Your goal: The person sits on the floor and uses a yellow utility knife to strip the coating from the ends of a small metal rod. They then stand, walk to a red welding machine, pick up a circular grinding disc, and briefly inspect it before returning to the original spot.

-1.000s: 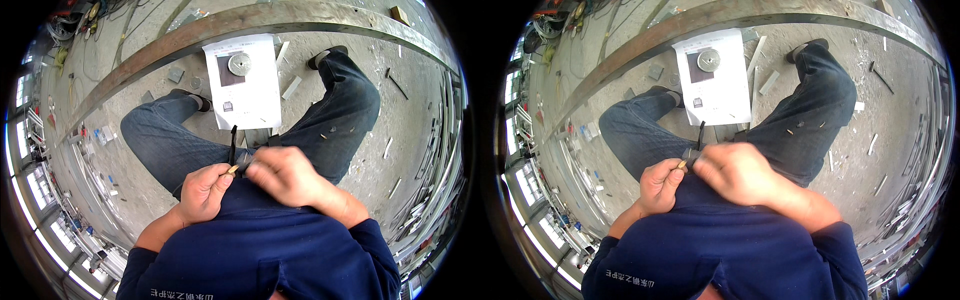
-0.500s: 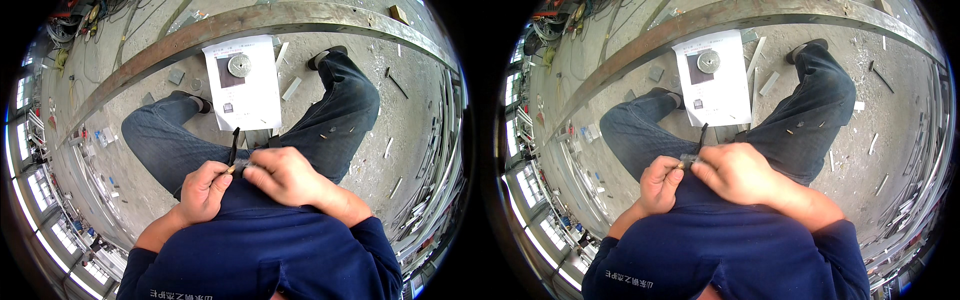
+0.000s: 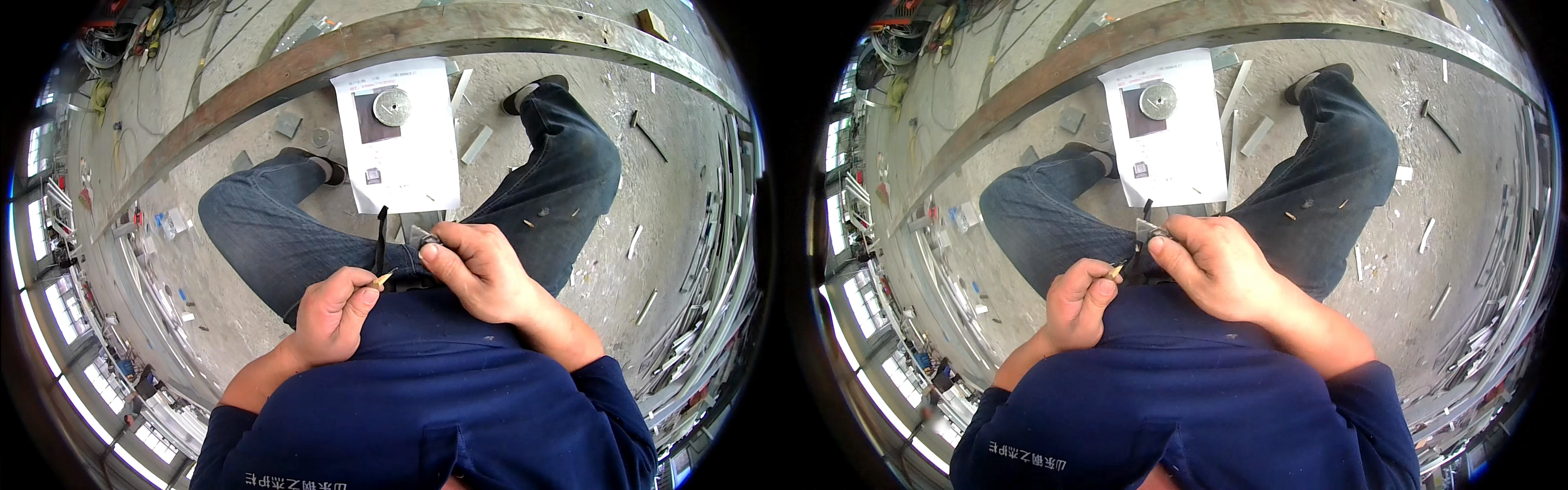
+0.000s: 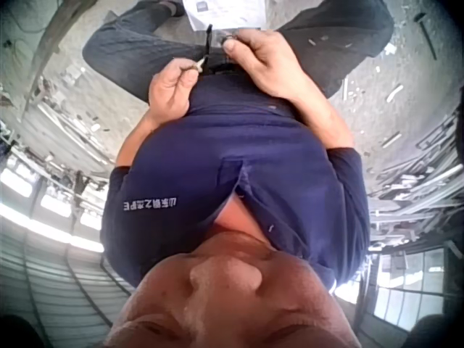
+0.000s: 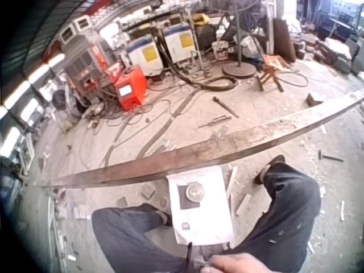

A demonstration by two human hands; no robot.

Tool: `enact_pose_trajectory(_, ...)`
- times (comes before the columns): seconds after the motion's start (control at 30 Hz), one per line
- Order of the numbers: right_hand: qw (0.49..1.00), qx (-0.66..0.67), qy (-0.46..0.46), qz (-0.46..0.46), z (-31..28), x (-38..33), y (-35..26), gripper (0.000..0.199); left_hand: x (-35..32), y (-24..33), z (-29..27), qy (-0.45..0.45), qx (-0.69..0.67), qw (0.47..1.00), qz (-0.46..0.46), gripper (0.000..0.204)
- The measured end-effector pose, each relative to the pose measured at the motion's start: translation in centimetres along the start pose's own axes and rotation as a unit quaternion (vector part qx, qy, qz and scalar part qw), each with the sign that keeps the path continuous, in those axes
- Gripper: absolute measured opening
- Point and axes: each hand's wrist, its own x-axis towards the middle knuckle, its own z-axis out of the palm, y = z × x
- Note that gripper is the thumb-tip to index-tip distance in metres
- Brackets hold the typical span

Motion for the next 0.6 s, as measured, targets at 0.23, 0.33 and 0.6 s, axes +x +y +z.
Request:
enact_pose_trajectory(0.23, 0.987, -0.115, -0.062, -0.098, 1.2, -0.1, -0.8, 0.028, 0.2, -0.2, 0.2, 0.002, 0.003, 1.0, 0.018, 0.014)
enact_pose_trajectory(0.33, 0.997, -0.041, 0.004, -0.06, 0.8, 0.1, -0.2, 0.028, -0.2, -0.5, -0.2, -0.019, -0.05, 0.997, -0.061, 0.015)
enact_pose_trajectory(0.6, 0.991, -0.088, -0.042, -0.088, 1.2, 0.1, -0.5, 0.03, 0.2, -0.3, -0.1, -0.026, -0.04, 0.998, -0.046, 0.018)
